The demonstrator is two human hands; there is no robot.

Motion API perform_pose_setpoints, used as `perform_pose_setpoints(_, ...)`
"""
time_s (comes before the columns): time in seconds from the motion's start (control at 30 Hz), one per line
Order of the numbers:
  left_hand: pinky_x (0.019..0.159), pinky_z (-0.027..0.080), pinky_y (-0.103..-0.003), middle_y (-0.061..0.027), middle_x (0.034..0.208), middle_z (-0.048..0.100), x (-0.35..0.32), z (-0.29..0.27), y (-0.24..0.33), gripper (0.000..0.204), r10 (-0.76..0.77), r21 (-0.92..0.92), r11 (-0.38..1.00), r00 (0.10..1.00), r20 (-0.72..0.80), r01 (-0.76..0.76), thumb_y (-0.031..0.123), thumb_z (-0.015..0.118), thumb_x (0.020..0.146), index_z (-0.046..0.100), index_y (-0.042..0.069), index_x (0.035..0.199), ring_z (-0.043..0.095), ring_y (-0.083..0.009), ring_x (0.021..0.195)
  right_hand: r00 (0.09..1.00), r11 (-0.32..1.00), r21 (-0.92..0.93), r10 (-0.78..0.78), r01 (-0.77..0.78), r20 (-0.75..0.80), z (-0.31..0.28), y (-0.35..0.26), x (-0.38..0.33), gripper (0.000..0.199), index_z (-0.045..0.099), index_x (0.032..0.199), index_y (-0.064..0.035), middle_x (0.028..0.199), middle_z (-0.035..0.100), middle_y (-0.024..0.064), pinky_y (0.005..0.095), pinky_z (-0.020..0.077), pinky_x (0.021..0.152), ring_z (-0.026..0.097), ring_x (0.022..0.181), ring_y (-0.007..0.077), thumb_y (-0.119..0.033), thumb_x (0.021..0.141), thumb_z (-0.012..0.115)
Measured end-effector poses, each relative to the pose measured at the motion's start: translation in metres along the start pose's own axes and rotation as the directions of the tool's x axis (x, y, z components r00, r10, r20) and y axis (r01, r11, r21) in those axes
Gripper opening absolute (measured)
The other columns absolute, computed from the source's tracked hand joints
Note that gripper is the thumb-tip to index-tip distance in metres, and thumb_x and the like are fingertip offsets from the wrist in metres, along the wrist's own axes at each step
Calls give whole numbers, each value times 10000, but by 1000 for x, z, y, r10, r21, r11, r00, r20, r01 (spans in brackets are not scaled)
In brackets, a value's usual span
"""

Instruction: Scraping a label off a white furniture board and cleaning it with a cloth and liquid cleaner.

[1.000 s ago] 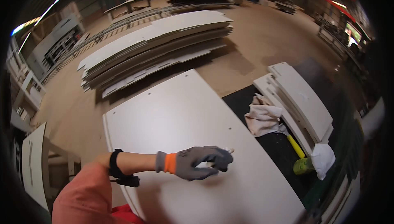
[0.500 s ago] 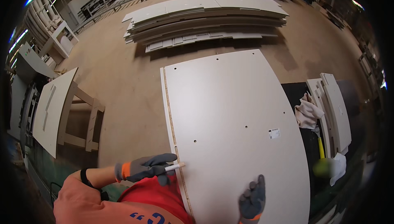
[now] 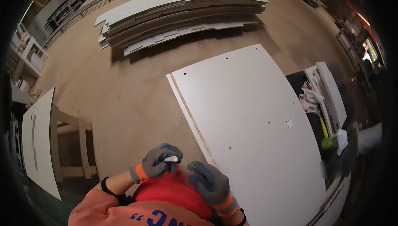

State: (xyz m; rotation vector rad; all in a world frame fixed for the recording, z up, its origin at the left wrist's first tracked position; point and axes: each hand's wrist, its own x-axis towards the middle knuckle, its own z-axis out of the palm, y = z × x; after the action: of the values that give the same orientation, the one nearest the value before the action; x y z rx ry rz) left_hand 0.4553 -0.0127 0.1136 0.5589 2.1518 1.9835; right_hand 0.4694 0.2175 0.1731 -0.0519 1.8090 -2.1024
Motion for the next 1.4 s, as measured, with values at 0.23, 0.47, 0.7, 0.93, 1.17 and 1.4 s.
perform_pose_setpoints(0.23,688,491,-283,-99,948,640,7,-97,18,553,-122,267,961,975,188,69,81,620,743,590,116,1294,630,-226,780,906,604,-733,-421,314,42,104,5,48,420,599,1182,-29,834,640,59,315,490,560,614,668,227,-76,771,675)
perform_pose_setpoints(0.47,588,486,-351,-107,976,654,29,-154,4,580,415,157,875,876,246,-458,70,613,668,592,109,1246,612,-287,701,833,106,-955,-521,278,185,151,-13,67,255,678,1014,-96,729,551,-39,253,381,413,539,537,86,-219,792,703)
perform_pose_setpoints(0.7,566,480,-365,-99,946,654,31,-166,8,535,503,236,796,826,255,-558,83,620,648,622,91,1183,614,-292,686,927,158,-972,-359,172,106,168,-25,60,423,653,1092,-68,855,629,14,301,464,530,609,661,186,-183,689,706)
perform_pose_setpoints(0.93,676,475,-348,-97,921,663,26,-149,23,448,394,426,764,873,287,-484,188,698,650,683,59,1078,623,-282,740,892,-31,-993,-437,111,113,161,-21,54,321,666,1066,-89,789,569,-10,274,411,462,543,583,128,-180,758,679)
perform_pose_setpoints(1.17,651,485,-356,-118,885,661,21,-114,22,460,379,384,825,910,170,-415,148,731,647,666,49,1092,613,-275,716,822,-165,-986,-558,30,119,146,-9,44,258,665,1073,-92,800,535,-9,226,404,453,478,547,93,-158,827,626)
perform_pose_setpoints(1.4,631,487,-328,-141,920,667,24,-95,21,434,422,382,816,899,118,-433,84,729,676,661,43,1103,616,-269,712,786,-198,-980,-611,-30,99,133,-4,40,223,682,1043,-96,786,547,-18,212,414,475,466,552,83,-159,833,641)
